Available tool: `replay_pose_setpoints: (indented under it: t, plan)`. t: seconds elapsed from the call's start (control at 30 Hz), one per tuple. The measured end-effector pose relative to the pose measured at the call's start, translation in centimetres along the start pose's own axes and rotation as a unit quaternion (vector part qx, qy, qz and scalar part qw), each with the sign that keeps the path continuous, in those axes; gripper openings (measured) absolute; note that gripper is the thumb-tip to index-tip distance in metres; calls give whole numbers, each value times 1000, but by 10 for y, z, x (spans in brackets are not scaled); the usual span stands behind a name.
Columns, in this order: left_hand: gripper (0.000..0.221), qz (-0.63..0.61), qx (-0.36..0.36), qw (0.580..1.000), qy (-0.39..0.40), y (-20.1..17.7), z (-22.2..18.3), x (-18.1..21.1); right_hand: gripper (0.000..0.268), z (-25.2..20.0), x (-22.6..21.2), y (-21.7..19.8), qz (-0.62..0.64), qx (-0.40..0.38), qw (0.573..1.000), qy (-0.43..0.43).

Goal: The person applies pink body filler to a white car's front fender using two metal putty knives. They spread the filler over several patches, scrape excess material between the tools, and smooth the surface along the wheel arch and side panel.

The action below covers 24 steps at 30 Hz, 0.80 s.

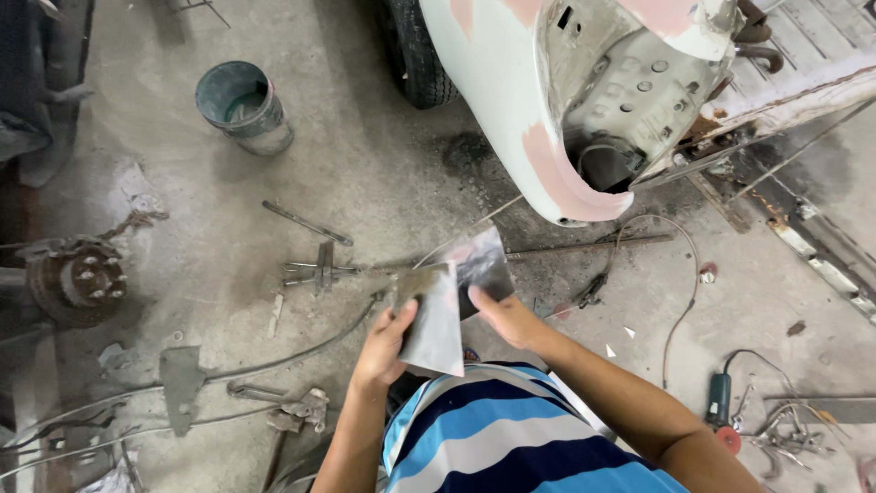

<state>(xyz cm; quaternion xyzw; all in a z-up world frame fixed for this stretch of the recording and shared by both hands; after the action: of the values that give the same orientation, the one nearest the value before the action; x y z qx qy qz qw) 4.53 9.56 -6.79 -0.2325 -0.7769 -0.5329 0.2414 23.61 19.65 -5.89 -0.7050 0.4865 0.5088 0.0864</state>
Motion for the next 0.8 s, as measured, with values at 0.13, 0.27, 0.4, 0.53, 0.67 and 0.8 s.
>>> replay_pose_setpoints:
  t: [0.13,0.27,0.4,0.53,0.67,0.8]
  plan:
    - [29,45,42,997,-54,14,17,-3,52,-6,-48,-27,-139,172,975,-14]
    - [30,23,24,999,-14,5,30,17,48,-26,-130,-54,-139,175,973,-60]
    - [29,-3,40,999,-14,-17,50,30,33,-42,-199,-46,-235,169,914,-283]
    - [31,18,30,998,-48,-38,83,39,25,-49,-237,-35,-336,294,825,-345]
    - [37,82,3,994,-76,-62,132,59,20,-53,-272,-20,-485,422,679,-354]
    - [41,145,-13,987,-61,-82,181,92,38,-57,-288,4,-572,489,561,-345]
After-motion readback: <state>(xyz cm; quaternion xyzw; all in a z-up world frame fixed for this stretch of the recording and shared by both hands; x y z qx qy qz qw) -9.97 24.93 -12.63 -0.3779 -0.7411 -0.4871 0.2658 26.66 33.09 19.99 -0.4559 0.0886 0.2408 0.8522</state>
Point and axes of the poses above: each hand's wrist, its own z-axis towards the middle knuckle, its own y-axis out of the palm, x = y × z, the point moved 4 cm from there along z, towards the middle knuckle, and after that the axes turned 9 degrees about y, right-handed, at the moved point
